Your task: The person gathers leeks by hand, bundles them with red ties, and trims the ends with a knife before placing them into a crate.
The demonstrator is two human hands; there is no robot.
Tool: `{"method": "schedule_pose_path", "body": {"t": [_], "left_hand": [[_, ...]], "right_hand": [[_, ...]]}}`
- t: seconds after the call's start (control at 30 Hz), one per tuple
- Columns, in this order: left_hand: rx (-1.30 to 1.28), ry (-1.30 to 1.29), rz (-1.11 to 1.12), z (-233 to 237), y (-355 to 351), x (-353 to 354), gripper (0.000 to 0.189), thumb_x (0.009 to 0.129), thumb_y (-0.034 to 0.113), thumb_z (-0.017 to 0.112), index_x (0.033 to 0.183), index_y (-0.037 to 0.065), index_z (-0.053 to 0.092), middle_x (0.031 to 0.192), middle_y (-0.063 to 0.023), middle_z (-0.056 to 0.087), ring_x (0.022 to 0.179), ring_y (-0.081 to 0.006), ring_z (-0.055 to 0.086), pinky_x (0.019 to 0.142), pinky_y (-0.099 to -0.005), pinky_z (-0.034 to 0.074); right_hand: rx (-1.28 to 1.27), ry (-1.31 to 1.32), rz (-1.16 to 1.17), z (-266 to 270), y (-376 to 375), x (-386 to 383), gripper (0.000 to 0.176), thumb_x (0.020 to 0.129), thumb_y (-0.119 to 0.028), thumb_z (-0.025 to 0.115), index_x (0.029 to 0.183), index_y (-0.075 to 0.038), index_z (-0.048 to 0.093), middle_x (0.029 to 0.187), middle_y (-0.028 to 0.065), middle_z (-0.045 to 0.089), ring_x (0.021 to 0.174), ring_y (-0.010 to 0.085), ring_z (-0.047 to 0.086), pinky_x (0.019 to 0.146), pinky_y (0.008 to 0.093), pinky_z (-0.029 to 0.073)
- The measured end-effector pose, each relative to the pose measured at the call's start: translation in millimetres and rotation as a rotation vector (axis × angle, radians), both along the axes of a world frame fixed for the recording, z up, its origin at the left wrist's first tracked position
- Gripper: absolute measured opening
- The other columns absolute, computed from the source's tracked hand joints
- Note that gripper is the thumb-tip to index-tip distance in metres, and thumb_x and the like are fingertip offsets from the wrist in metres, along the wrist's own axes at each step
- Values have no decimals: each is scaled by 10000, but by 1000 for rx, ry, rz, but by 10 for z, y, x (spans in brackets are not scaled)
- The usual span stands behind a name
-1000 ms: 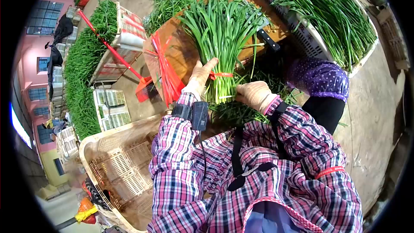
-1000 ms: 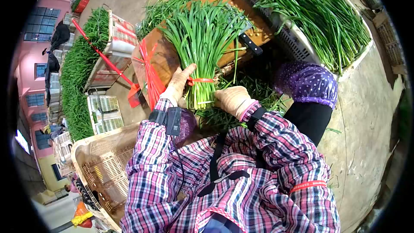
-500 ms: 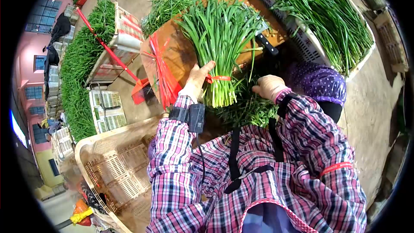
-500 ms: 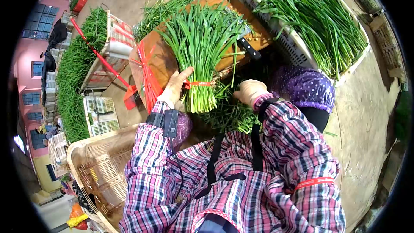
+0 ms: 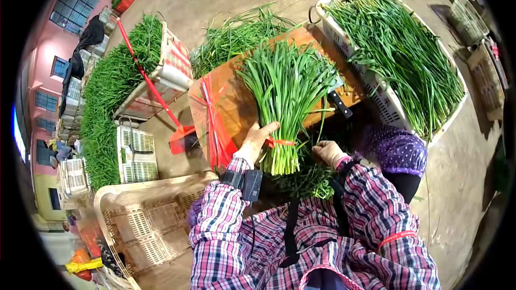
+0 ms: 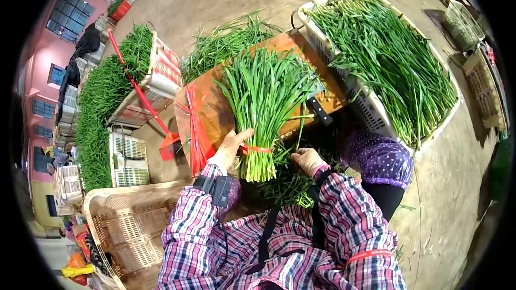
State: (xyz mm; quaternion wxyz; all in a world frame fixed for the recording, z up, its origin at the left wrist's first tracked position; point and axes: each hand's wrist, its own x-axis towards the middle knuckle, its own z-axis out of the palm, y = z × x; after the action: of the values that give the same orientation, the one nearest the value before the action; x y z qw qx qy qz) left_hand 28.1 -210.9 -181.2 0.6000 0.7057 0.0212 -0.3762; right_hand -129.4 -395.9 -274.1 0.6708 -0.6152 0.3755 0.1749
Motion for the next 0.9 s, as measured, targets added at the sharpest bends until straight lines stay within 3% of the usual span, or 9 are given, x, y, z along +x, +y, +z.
{"method": "schedule_pose_path", "body": {"t": [0.13,0.27,0.37,0.47,0.53,0.63,0.7,0.77,0.9], "left_hand": [[35,51,47,200,-61,-102,488,776,313,718,1127,26,539,896,-29,580,786,-134,506,699,-284,408],[20,37,38,123,-32,-59,423,769,321,720,1054,55,553,768,4,523,651,-110,464,599,-258,387],[101,50,50,-2,-7,13,361,765,311,723,990,79,563,730,16,512,598,-94,456,567,-257,389],[101,51,39,-100,2,83,364,759,328,723,984,90,562,715,25,500,595,-96,458,598,-257,398],[117,105,0,-88,-11,97,539,736,367,732,1129,38,566,880,-57,605,665,-147,536,624,-274,432],[-58,278,-4,16,-73,66,388,769,361,693,1028,78,630,820,-39,629,647,-141,556,608,-281,455],[-97,349,71,201,-153,-13,295,794,333,665,963,92,644,848,-44,660,680,-139,581,639,-292,475],[-235,462,129,398,-165,-87,300,778,279,687,989,75,625,908,-50,640,846,-193,585,806,-323,461],[-402,396,227,158,-91,3,186,761,213,732,775,113,576,681,12,574,663,-135,552,697,-300,463]], "right_hand": [[-348,-88,-237,-355,-100,1,283,848,-288,633,938,-21,621,680,58,606,521,136,514,478,299,411],[-76,-135,-579,113,-73,37,342,865,-342,633,1026,-40,608,639,50,570,489,147,496,438,294,393],[319,-210,-540,256,-102,72,289,876,-296,640,1040,-64,589,589,25,507,446,138,467,397,279,355],[292,-206,-429,309,-72,224,204,893,-270,618,926,-74,574,576,22,494,427,134,446,378,272,330],[294,-217,-401,345,-68,249,208,900,-272,609,851,-76,556,573,22,496,415,136,434,367,261,316],[256,-265,-330,348,-50,275,141,904,-167,614,857,-34,599,617,-11,531,499,76,442,447,231,344],[149,-240,-232,567,-5,268,121,899,-115,615,943,-3,629,685,-14,576,561,55,467,497,219,373],[155,-287,-244,612,54,263,208,887,-157,634,1006,13,642,815,38,635,711,112,563,627,243,449],[-479,-391,30,555,-2,193,294,859,-260,662,972,12,650,844,80,655,782,167,590,739,313,466]]}}
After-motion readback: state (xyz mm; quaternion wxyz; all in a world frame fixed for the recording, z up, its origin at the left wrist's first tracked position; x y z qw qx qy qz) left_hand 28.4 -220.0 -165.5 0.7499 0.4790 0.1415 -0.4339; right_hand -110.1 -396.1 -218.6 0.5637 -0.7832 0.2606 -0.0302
